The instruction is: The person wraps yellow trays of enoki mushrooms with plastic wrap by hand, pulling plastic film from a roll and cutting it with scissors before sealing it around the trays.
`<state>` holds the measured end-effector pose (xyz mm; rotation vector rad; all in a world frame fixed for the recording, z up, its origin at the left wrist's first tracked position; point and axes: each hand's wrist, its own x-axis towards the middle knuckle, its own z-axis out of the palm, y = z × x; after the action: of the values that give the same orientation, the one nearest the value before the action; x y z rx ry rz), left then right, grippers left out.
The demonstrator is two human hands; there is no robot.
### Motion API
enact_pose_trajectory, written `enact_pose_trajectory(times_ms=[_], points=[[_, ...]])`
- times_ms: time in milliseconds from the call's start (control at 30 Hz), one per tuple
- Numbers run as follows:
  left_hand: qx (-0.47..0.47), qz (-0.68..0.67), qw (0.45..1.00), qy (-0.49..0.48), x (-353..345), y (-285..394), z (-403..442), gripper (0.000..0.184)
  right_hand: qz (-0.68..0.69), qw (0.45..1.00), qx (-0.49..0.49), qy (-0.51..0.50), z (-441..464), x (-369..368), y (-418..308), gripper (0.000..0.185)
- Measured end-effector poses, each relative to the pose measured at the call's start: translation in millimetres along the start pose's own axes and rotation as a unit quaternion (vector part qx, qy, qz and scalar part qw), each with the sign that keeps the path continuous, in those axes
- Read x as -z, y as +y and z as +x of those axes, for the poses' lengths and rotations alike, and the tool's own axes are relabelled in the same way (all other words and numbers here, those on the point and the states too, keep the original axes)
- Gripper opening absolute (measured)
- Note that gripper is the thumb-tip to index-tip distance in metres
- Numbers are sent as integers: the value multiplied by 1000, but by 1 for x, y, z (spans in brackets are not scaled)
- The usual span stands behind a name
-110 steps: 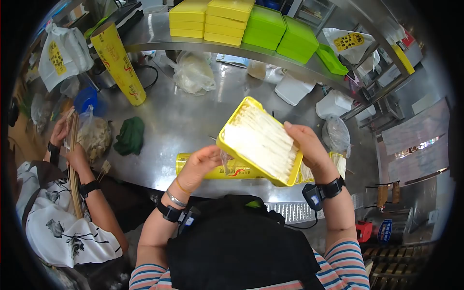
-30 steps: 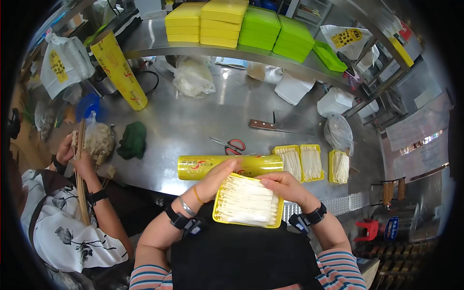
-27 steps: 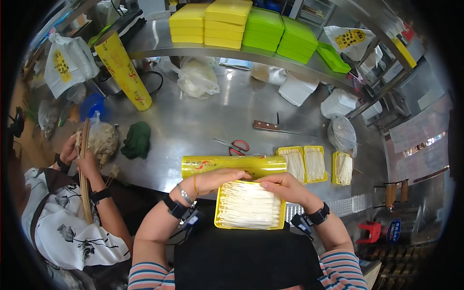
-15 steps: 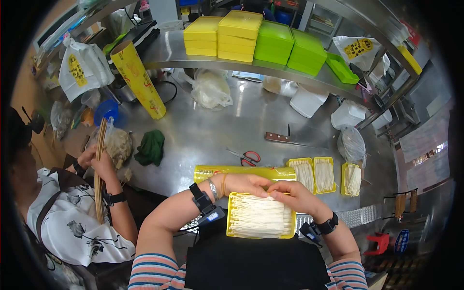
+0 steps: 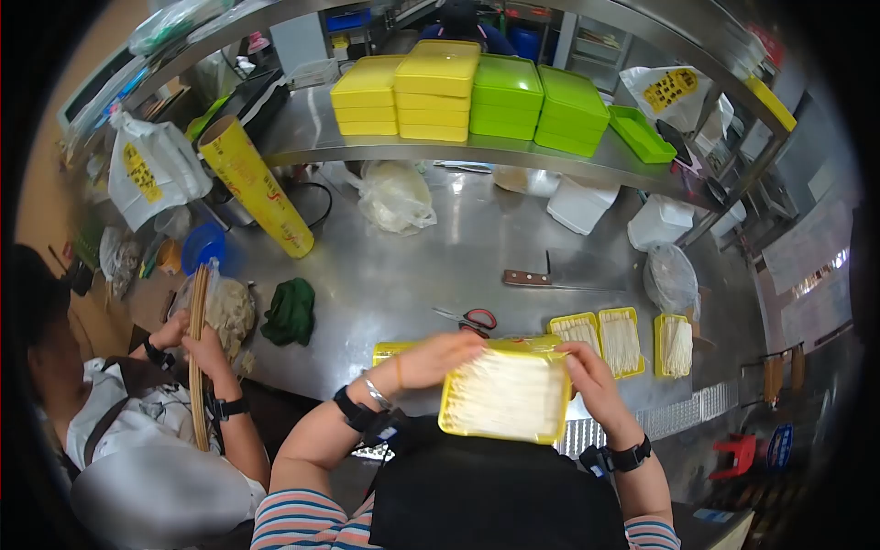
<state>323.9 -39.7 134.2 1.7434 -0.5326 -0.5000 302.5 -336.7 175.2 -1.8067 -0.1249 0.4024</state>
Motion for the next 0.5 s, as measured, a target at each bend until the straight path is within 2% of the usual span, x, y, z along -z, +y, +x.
enact_pose_trajectory(times_ms=[33,100,167,233,267,333,367,433,500], points=[[25,-53,997,42,14,-10,-1,37,3,1000,-3,8,-2,2,2,25],[12,86,988,124,60,-31,-6,37,54,995,-13,78,-9,12,11,31],[141,-50,973,175,102,-50,-13,37,70,993,-37,90,-22,24,34,34],[158,-82,946,269,137,-105,-17,40,104,984,-75,126,-35,27,54,33],[161,-79,946,269,149,-122,-17,40,106,980,-87,142,-42,28,61,34],[204,-112,899,372,167,-148,-17,44,118,974,-105,160,-57,28,82,33],[207,-111,900,368,173,-160,-16,44,127,968,-121,181,-63,26,90,33],[224,-113,860,444,180,-180,-11,42,138,962,-132,198,-72,22,93,34],[236,-118,851,453,186,-198,-8,43,127,954,-152,223,-81,18,95,36]])
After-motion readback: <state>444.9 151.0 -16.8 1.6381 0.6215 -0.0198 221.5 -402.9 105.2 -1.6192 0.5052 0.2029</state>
